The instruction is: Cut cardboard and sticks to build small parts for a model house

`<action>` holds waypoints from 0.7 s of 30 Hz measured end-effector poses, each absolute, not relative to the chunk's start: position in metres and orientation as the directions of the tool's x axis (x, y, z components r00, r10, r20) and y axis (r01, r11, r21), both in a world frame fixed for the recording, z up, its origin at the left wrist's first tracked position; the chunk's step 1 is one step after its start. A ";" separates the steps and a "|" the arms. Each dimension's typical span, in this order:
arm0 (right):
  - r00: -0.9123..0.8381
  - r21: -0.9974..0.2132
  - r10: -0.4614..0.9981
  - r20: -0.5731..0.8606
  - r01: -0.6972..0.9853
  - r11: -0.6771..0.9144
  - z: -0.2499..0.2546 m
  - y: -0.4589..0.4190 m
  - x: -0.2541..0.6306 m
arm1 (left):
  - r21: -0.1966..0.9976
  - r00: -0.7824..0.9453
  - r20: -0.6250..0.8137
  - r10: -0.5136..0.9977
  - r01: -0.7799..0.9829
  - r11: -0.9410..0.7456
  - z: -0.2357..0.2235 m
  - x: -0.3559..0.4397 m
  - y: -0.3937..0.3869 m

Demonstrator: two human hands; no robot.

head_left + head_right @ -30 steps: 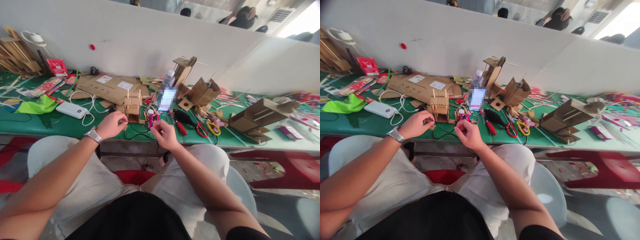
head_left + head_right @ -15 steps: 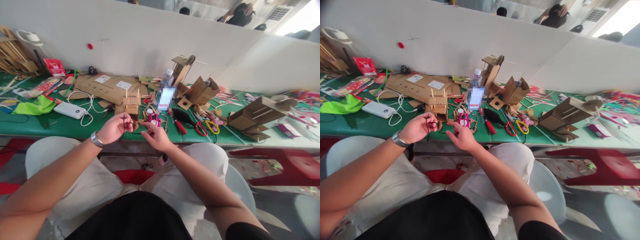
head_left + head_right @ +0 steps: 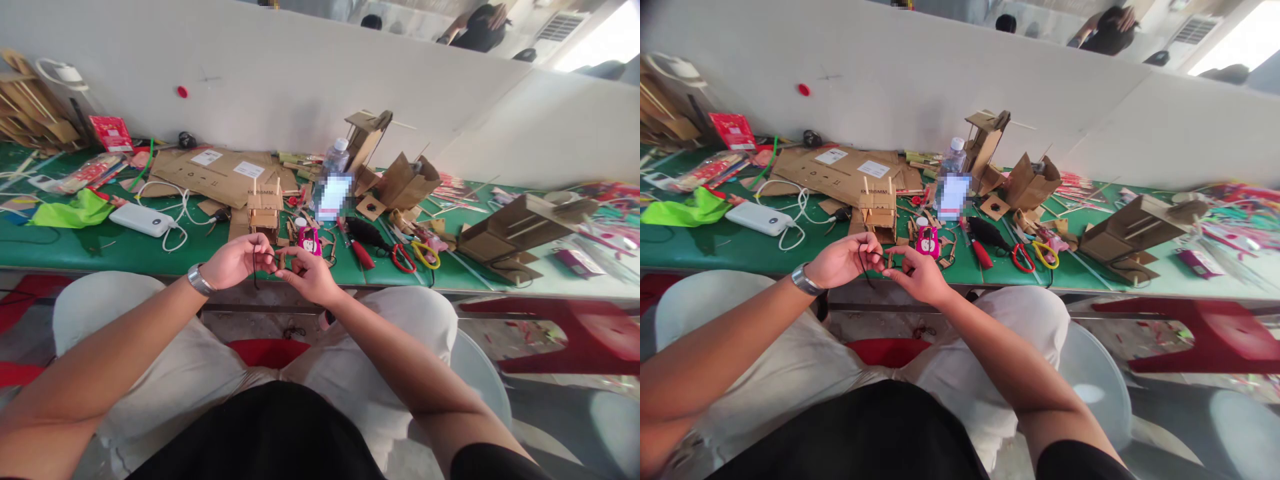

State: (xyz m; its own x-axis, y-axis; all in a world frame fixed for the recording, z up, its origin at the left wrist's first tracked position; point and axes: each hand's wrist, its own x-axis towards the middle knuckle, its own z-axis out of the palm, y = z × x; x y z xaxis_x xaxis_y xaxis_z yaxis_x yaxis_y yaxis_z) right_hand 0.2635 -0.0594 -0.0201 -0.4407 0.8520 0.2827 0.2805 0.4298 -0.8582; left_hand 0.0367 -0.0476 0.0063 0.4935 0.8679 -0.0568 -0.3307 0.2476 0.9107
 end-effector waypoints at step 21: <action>-0.264 -0.651 0.882 0.391 0.598 0.467 -0.004 -0.042 0.284 | 0.501 -0.127 0.264 0.956 0.865 -0.023 0.040 -0.066 0.002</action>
